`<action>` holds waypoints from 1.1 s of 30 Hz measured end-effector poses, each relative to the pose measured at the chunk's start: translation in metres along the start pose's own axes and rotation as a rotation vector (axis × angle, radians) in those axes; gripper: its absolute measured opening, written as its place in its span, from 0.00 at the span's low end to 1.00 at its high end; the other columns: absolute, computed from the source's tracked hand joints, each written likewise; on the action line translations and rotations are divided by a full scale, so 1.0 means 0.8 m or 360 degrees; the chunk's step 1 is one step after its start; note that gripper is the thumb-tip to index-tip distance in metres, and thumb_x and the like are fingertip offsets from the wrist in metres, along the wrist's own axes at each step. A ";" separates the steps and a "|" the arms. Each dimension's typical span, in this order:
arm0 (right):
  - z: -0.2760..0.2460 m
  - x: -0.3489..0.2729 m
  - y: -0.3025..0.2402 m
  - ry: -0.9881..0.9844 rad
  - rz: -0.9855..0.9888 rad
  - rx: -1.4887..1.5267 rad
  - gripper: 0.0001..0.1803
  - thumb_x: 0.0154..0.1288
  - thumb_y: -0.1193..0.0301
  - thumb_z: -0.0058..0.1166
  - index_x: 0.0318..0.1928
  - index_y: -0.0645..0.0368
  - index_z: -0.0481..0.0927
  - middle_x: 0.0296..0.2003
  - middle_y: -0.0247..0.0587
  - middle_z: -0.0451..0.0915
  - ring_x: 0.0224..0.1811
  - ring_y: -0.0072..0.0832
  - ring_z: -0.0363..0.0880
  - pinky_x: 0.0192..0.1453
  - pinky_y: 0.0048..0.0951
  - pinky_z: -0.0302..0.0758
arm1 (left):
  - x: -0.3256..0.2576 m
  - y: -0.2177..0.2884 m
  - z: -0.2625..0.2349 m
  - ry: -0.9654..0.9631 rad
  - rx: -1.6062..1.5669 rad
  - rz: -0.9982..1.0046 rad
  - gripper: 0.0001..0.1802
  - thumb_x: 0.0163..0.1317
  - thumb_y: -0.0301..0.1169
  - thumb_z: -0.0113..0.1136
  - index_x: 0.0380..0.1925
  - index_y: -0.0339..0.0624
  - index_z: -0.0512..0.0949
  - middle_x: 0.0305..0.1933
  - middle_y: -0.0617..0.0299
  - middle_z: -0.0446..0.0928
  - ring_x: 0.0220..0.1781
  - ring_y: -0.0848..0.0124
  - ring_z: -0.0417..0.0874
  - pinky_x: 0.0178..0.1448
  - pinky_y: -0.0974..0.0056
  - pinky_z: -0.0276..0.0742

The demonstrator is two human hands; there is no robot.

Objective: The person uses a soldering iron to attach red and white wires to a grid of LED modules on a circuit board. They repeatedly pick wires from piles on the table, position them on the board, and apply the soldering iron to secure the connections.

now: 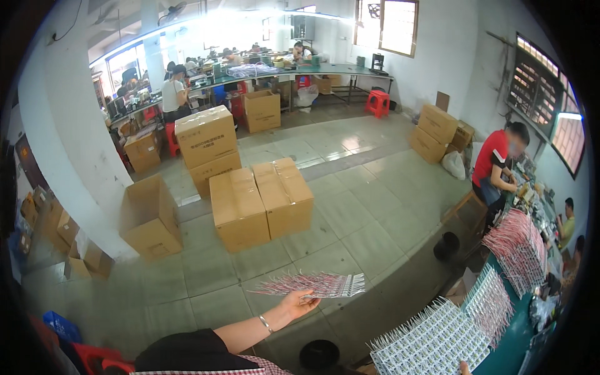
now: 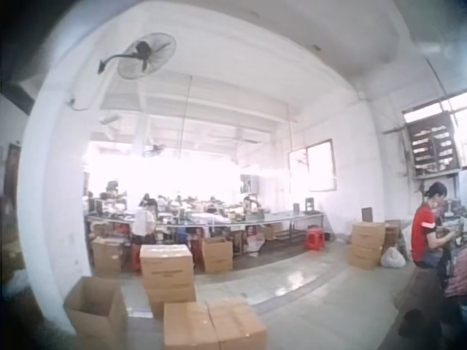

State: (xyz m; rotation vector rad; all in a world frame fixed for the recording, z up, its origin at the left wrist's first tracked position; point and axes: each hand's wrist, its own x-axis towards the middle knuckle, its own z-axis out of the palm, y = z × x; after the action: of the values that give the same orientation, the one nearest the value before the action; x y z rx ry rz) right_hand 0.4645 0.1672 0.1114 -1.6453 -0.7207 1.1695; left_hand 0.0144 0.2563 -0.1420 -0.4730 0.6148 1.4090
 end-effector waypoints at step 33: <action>-0.026 -0.329 0.138 0.1286 -0.0814 0.1785 0.28 0.61 0.70 0.70 0.59 0.68 0.76 0.52 0.47 0.83 0.52 0.36 0.84 0.58 0.39 0.83 | 0.136 0.111 -0.007 -0.0229 0.0927 -0.0063 0.19 0.66 0.19 0.59 0.56 0.22 0.72 0.58 0.43 0.77 0.62 0.54 0.77 0.69 0.54 0.77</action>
State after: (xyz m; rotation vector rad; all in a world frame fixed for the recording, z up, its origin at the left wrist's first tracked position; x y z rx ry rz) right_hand 0.3807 -0.1068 0.1061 -0.7439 0.0934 0.2998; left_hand -0.0689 0.3457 -0.2119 0.0785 0.8524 1.1453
